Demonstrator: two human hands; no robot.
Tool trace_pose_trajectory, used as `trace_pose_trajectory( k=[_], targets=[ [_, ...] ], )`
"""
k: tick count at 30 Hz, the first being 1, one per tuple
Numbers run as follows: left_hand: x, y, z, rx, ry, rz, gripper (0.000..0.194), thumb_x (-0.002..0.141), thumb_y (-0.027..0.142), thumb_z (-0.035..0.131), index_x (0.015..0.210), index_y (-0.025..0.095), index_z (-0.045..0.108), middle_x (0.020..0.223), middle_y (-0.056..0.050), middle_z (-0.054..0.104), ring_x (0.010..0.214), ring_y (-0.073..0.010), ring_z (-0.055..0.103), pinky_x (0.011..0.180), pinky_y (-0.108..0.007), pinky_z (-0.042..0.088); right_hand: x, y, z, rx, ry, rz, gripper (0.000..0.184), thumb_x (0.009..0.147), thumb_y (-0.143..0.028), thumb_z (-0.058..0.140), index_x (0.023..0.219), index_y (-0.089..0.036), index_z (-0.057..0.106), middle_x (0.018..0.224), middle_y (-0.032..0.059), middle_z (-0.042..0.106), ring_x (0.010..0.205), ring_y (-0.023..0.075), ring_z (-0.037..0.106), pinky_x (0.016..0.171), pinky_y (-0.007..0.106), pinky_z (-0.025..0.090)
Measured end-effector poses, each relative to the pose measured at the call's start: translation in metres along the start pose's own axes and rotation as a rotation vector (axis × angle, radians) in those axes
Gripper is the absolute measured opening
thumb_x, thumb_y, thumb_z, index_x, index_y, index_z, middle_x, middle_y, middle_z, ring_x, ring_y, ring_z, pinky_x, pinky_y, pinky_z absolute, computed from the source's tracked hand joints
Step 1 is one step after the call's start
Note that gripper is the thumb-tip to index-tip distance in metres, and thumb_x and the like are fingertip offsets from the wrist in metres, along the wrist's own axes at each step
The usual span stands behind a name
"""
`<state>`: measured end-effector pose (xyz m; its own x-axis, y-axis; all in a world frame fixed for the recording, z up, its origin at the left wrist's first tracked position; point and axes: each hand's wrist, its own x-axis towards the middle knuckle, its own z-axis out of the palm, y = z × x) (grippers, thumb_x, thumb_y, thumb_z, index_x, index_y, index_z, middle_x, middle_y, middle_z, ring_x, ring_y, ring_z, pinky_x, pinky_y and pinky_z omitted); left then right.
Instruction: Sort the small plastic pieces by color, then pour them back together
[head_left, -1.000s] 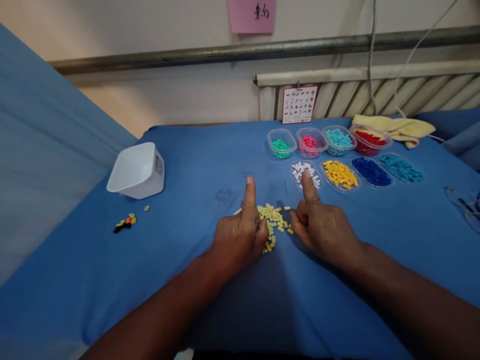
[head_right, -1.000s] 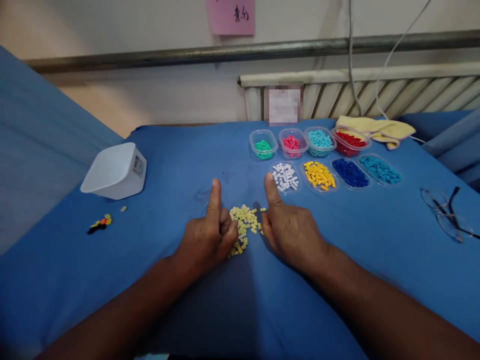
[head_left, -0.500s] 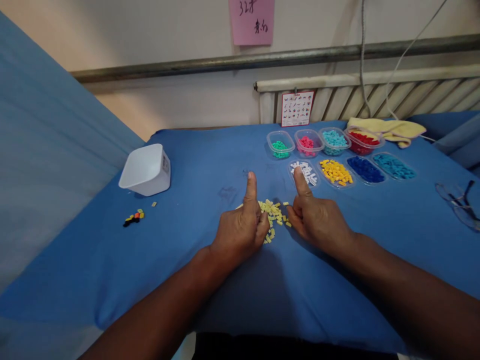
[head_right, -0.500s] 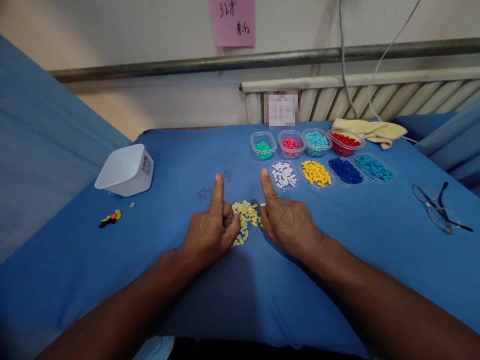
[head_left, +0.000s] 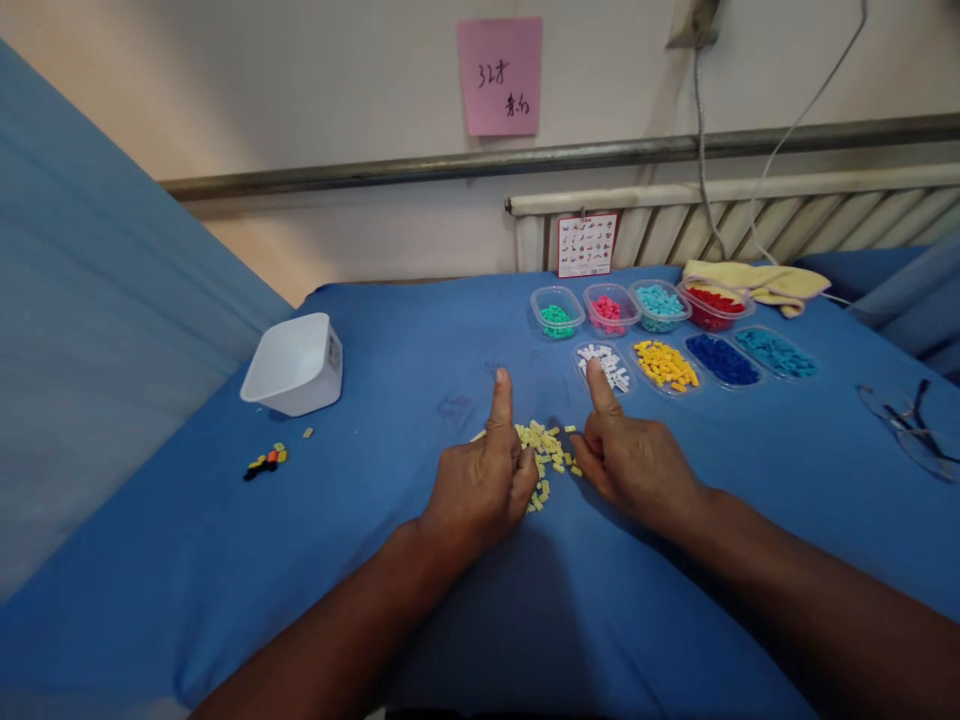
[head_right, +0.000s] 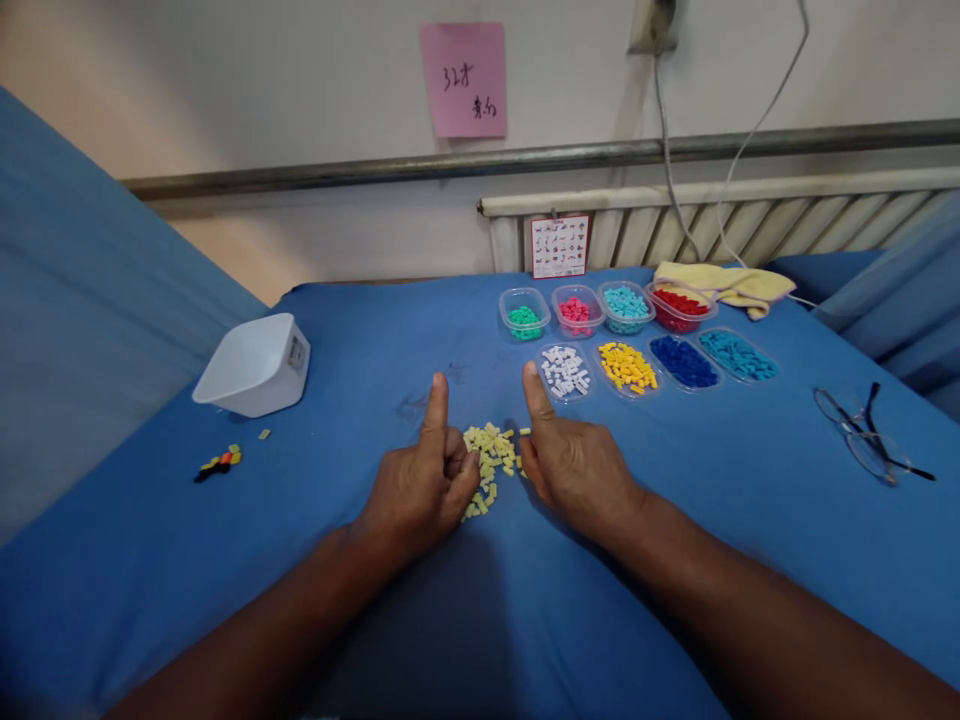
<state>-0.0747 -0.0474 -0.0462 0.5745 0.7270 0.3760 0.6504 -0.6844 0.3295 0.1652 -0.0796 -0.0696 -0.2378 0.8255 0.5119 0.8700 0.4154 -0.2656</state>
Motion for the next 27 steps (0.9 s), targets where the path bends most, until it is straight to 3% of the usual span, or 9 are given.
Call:
trace_pose_trajectory(
  k=[15,27],
  targets=[
    [-0.0018,-0.0037,0.002,0.011,-0.018,-0.022,0.104,0.109,0.023,0.052,0.177,0.02,-0.026,0.079,0.008,0.066,0.059,-0.0157,0.061,0.055,-0.028,0.035,0.001,-0.0011,0.0023,0.064,0.047,-0.024,0.1,0.109,-0.021,0.053,0.184,-0.013,-0.012,0.073,-0.0019,0.074,0.051,0.0202,0.063,0.053,0.03,0.039],
    [-0.0006,0.0003,-0.0009,0.019,-0.046,-0.028,0.101,0.111,0.023,0.051,0.177,0.017,-0.025,0.084,0.006,0.068,0.063,-0.0162,0.065,0.059,-0.028,0.042,0.0,-0.0013,0.001,0.018,0.045,-0.027,0.098,0.109,-0.022,0.055,0.184,-0.009,-0.007,0.074,-0.0017,0.074,0.053,0.0208,0.064,0.054,0.031,0.041]
  ],
)
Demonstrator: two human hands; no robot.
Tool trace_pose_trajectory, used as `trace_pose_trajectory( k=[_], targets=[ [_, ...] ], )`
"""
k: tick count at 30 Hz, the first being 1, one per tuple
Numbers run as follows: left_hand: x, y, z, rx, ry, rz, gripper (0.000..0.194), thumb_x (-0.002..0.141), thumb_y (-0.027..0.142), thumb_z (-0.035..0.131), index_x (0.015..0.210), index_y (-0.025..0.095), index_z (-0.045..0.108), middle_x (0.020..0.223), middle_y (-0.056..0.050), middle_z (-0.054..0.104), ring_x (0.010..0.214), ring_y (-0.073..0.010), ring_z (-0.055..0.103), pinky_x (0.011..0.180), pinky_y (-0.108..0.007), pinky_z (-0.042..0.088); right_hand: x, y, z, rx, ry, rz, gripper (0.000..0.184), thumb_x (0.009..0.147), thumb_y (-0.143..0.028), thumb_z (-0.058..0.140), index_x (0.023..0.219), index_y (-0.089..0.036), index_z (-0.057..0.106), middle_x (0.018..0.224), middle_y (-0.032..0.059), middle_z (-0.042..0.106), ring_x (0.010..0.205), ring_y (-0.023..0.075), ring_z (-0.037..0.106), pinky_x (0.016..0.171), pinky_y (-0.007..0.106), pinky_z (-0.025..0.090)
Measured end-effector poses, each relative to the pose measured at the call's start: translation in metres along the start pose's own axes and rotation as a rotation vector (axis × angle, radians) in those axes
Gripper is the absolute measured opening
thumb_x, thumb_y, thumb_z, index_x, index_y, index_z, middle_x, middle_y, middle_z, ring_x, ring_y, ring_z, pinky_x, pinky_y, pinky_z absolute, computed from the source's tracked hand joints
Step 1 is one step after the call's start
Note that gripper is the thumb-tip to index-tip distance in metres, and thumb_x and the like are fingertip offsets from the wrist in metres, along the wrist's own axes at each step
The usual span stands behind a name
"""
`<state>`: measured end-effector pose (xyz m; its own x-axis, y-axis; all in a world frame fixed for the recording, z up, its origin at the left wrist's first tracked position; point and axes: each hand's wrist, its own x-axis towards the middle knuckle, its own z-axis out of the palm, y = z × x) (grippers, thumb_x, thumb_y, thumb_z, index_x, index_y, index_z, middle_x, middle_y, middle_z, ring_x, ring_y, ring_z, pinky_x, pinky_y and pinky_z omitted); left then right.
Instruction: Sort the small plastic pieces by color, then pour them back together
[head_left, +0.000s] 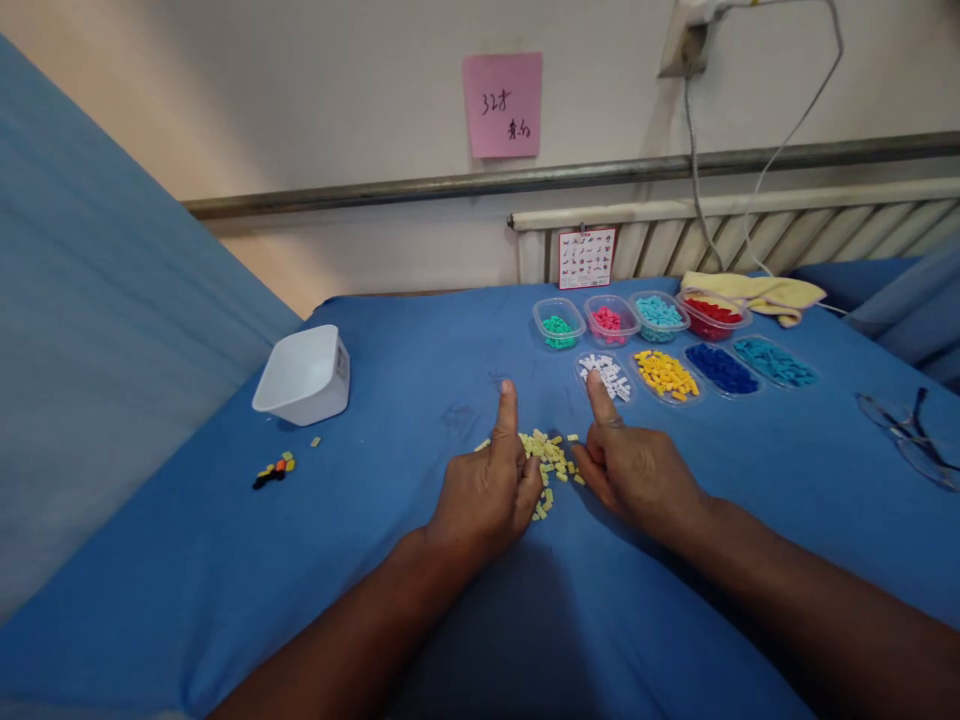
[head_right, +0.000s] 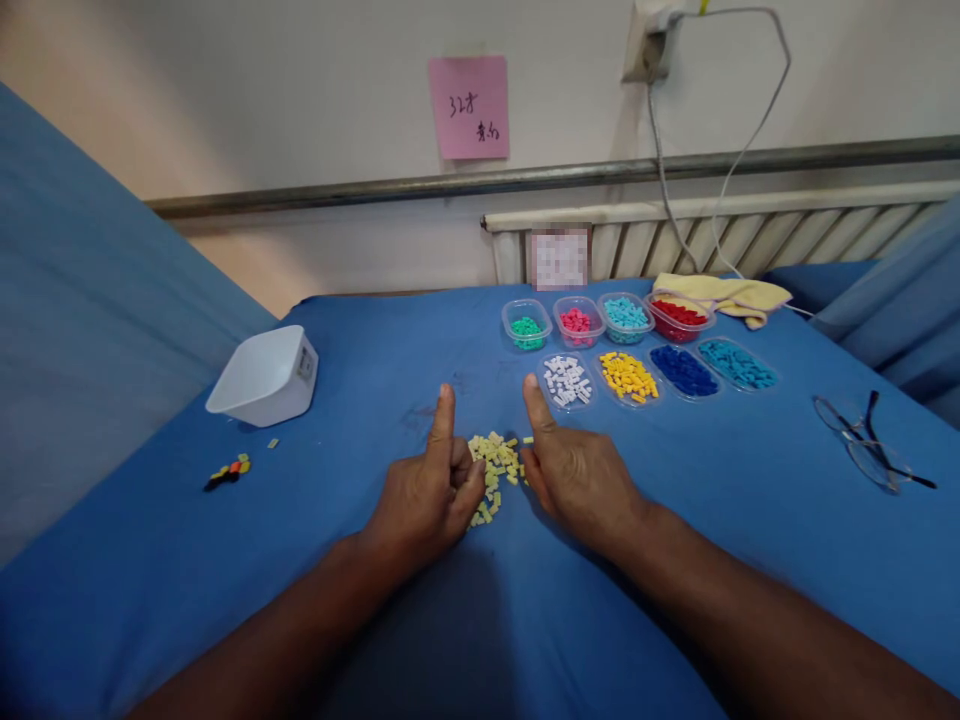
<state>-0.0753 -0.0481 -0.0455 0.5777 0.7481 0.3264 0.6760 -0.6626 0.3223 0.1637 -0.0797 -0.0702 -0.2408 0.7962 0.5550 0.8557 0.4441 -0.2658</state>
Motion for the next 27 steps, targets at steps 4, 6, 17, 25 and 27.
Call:
trace_pose_trajectory(
  k=[4,6,17,25,27],
  targets=[
    [-0.001,0.001,0.001,-0.013,0.031,0.01,0.102,0.111,0.022,0.051,0.177,0.018,-0.026,0.082,0.007,0.067,0.061,-0.0149,0.062,0.058,-0.027,0.04,-0.001,0.0,0.0,0.011,-0.01,-0.016,0.1,0.109,-0.021,0.054,0.183,-0.01,-0.012,0.075,-0.0021,0.075,0.053,0.0207,0.064,0.054,0.03,0.039],
    [-0.002,0.001,0.002,-0.033,0.05,0.026,0.103,0.111,0.021,0.052,0.177,0.019,-0.026,0.081,0.008,0.066,0.06,-0.0147,0.061,0.057,-0.026,0.039,-0.001,-0.001,0.0,0.005,-0.018,-0.008,0.099,0.11,-0.021,0.054,0.183,-0.009,-0.012,0.076,-0.0016,0.076,0.053,0.0207,0.064,0.054,0.031,0.039],
    [0.015,-0.024,-0.003,-0.229,0.209,-0.024,0.05,0.118,0.039,0.048,0.16,0.015,0.058,0.14,-0.017,0.075,0.133,-0.0298,0.069,0.118,-0.053,0.053,0.009,0.009,-0.003,0.163,-0.032,-0.028,0.044,0.116,-0.03,0.05,0.156,-0.02,0.067,0.127,0.0173,0.081,0.116,0.0333,0.076,0.102,0.053,0.064],
    [0.028,-0.004,0.022,-0.928,0.125,-0.263,0.071,0.119,0.067,0.04,0.157,0.012,0.064,0.15,-0.019,0.073,0.144,-0.0307,0.068,0.128,-0.05,0.048,0.002,0.003,0.009,0.492,-0.095,0.016,0.043,0.113,-0.019,0.048,0.149,-0.022,0.072,0.136,0.0139,0.081,0.125,0.0273,0.078,0.109,0.05,0.065],
    [0.032,-0.004,0.02,-0.937,0.196,-0.277,0.074,0.118,0.07,0.039,0.154,0.011,0.066,0.147,-0.02,0.075,0.144,-0.0319,0.068,0.129,-0.051,0.047,0.003,0.004,0.009,0.52,-0.059,0.093,0.041,0.114,-0.022,0.048,0.146,-0.021,0.073,0.134,0.0141,0.082,0.124,0.0277,0.078,0.109,0.05,0.065]
  ],
)
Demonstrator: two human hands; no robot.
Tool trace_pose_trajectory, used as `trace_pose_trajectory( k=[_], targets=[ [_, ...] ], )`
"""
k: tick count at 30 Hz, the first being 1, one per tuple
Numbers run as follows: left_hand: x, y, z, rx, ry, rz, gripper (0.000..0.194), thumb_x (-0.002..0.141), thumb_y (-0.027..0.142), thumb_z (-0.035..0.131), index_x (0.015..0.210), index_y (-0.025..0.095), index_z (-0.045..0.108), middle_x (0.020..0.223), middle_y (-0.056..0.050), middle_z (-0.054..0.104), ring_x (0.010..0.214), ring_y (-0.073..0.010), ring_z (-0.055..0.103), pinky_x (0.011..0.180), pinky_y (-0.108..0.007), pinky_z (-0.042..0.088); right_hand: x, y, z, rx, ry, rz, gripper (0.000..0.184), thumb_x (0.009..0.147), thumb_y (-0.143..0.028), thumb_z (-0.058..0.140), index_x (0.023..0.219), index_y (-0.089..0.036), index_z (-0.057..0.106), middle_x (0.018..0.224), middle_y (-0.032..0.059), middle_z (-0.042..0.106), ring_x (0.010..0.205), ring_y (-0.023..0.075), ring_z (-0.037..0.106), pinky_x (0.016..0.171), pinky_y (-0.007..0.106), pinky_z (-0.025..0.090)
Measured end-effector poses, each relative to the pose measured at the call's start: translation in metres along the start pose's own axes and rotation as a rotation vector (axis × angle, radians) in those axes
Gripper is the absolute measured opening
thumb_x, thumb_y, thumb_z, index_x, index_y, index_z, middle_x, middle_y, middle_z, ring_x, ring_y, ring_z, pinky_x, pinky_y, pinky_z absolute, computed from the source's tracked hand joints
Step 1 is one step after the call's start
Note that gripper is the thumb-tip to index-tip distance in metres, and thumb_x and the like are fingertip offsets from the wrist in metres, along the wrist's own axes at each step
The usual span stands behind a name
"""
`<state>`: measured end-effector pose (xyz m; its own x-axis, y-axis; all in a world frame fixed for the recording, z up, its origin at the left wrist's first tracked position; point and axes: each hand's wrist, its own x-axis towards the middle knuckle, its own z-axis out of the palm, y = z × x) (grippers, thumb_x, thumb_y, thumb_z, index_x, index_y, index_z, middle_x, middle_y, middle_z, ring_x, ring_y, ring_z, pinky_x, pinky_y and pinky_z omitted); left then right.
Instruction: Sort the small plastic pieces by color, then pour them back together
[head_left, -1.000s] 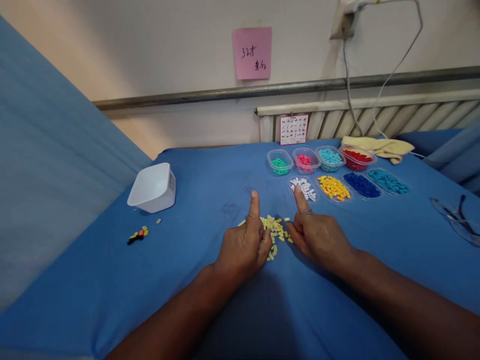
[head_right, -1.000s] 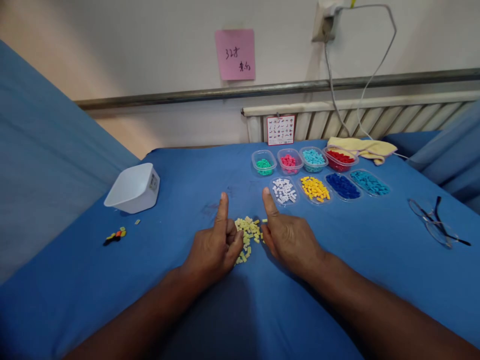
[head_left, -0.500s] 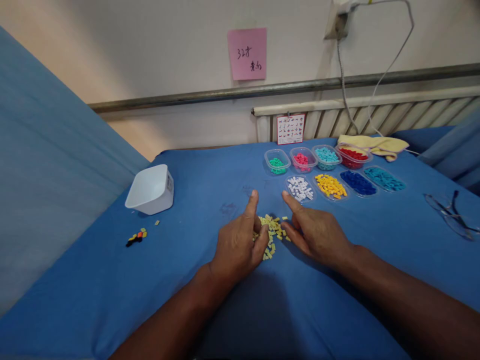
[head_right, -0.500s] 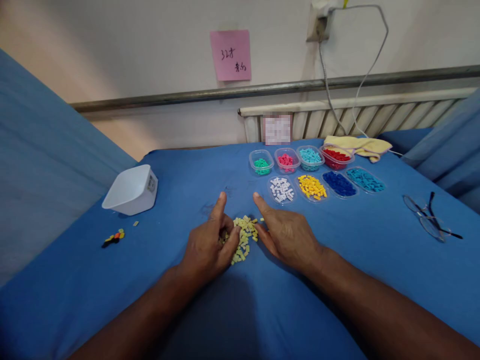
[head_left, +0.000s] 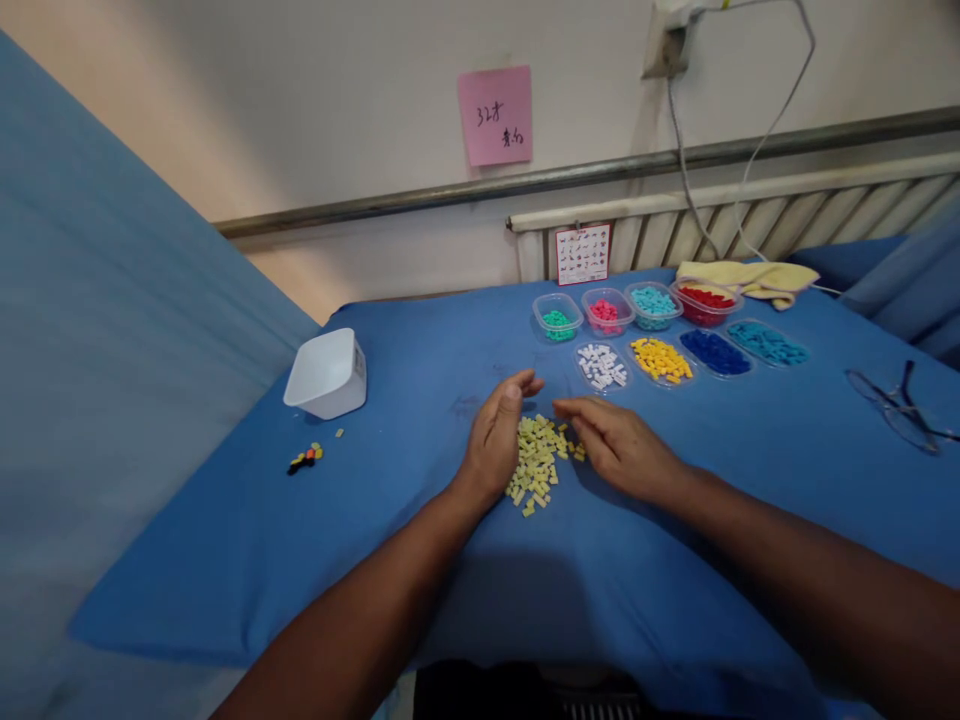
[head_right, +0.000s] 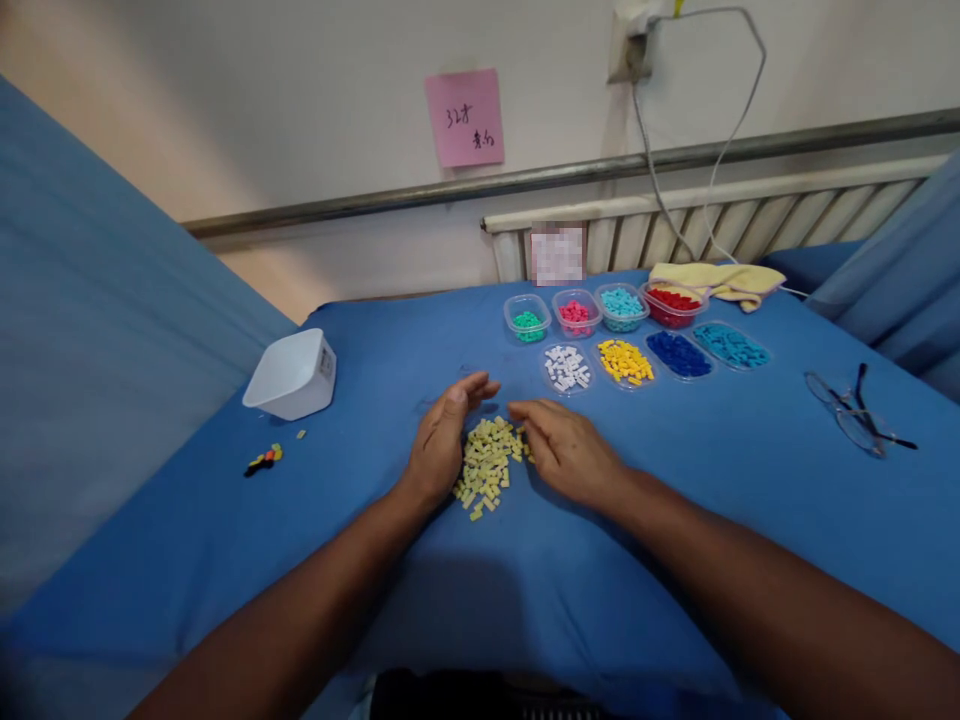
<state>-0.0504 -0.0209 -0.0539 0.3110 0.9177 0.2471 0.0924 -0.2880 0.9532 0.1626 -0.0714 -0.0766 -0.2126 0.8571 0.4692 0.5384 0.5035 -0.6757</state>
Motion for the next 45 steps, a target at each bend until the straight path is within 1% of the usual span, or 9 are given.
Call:
trace_pose_trajectory(
  k=[4,8,15,21,25,30,33,38,45],
  targets=[
    [0.007,0.003,-0.007,-0.033,0.077,-0.116,0.081,0.116,0.075,0.037,0.153,0.009,0.066,0.15,-0.023,0.073,0.146,-0.0333,0.067,0.133,-0.054,0.042,0.001,0.004,0.001,0.069,-0.034,0.094,0.045,0.113,-0.029,0.051,0.152,-0.019,0.07,0.151,0.0175,0.075,0.141,0.0317,0.072,0.122,0.058,0.056],
    [0.007,0.005,-0.008,-0.341,-0.012,-0.294,0.082,0.115,0.077,0.036,0.156,0.012,0.063,0.158,-0.023,0.068,0.151,-0.0331,0.064,0.132,-0.052,0.046,-0.001,0.007,0.009,0.467,-0.169,0.193,0.052,0.116,-0.044,0.053,0.164,-0.026,0.061,0.166,0.0137,0.066,0.154,0.029,0.063,0.13,0.058,0.051],
    [0.013,0.007,-0.017,-0.29,0.083,-0.293,0.075,0.115,0.073,0.043,0.146,0.009,0.068,0.149,-0.025,0.073,0.136,-0.0314,0.074,0.127,-0.049,0.05,0.004,0.014,0.009,0.637,-0.06,0.354,0.046,0.111,-0.054,0.064,0.149,-0.029,0.072,0.157,0.0121,0.074,0.15,0.0297,0.067,0.132,0.062,0.047],
    [0.016,0.008,-0.023,-0.342,0.028,-0.36,0.065,0.113,0.068,0.053,0.136,0.01,0.071,0.142,-0.024,0.075,0.124,-0.0283,0.078,0.113,-0.043,0.059,0.009,0.013,0.009,0.772,-0.017,0.417,0.051,0.104,-0.06,0.071,0.139,-0.023,0.076,0.141,0.0163,0.082,0.136,0.0308,0.076,0.123,0.06,0.055],
    [0.02,0.001,-0.042,0.12,0.074,-0.133,0.057,0.109,0.059,0.057,0.137,0.011,0.073,0.124,-0.017,0.081,0.098,-0.0247,0.077,0.092,-0.04,0.062,0.01,0.015,0.012,0.795,0.037,0.44,0.049,0.101,-0.059,0.075,0.133,-0.022,0.078,0.129,0.0152,0.085,0.119,0.0286,0.082,0.116,0.057,0.061],
    [0.007,-0.006,-0.061,0.697,-0.304,0.105,0.034,0.102,0.028,0.057,0.121,0.017,0.083,0.117,-0.012,0.082,0.112,-0.0283,0.074,0.107,-0.046,0.056,0.012,0.02,0.012,0.809,0.078,0.424,0.051,0.096,-0.061,0.079,0.127,-0.02,0.079,0.117,0.0137,0.087,0.105,0.0257,0.083,0.102,0.05,0.067],
    [-0.008,-0.008,-0.064,0.807,-0.305,0.184,0.037,0.105,0.025,0.053,0.127,0.018,0.081,0.122,-0.013,0.08,0.117,-0.0276,0.072,0.109,-0.046,0.057,0.013,0.026,0.01,0.801,0.11,0.408,0.051,0.095,-0.062,0.079,0.124,-0.02,0.08,0.112,0.0133,0.087,0.099,0.0248,0.082,0.096,0.047,0.068],
    [-0.029,-0.014,-0.076,0.892,-0.119,0.095,0.063,0.114,0.046,0.048,0.164,0.01,0.056,0.163,-0.022,0.063,0.15,-0.0318,0.061,0.131,-0.052,0.045,0.01,0.034,0.011,0.7,0.103,0.359,0.05,0.102,-0.061,0.07,0.127,-0.019,0.08,0.114,0.0146,0.087,0.104,0.026,0.083,0.097,0.047,0.068],
    [-0.038,-0.004,-0.088,1.239,-0.323,-0.199,0.075,0.118,0.054,0.025,0.179,0.011,0.037,0.187,-0.018,0.028,0.176,-0.0374,0.024,0.142,-0.063,0.02,-0.002,0.027,0.005,0.372,-0.003,0.157,0.043,0.111,-0.047,0.057,0.139,-0.022,0.078,0.128,0.013,0.086,0.121,0.0296,0.082,0.111,0.055,0.063]
  ],
)
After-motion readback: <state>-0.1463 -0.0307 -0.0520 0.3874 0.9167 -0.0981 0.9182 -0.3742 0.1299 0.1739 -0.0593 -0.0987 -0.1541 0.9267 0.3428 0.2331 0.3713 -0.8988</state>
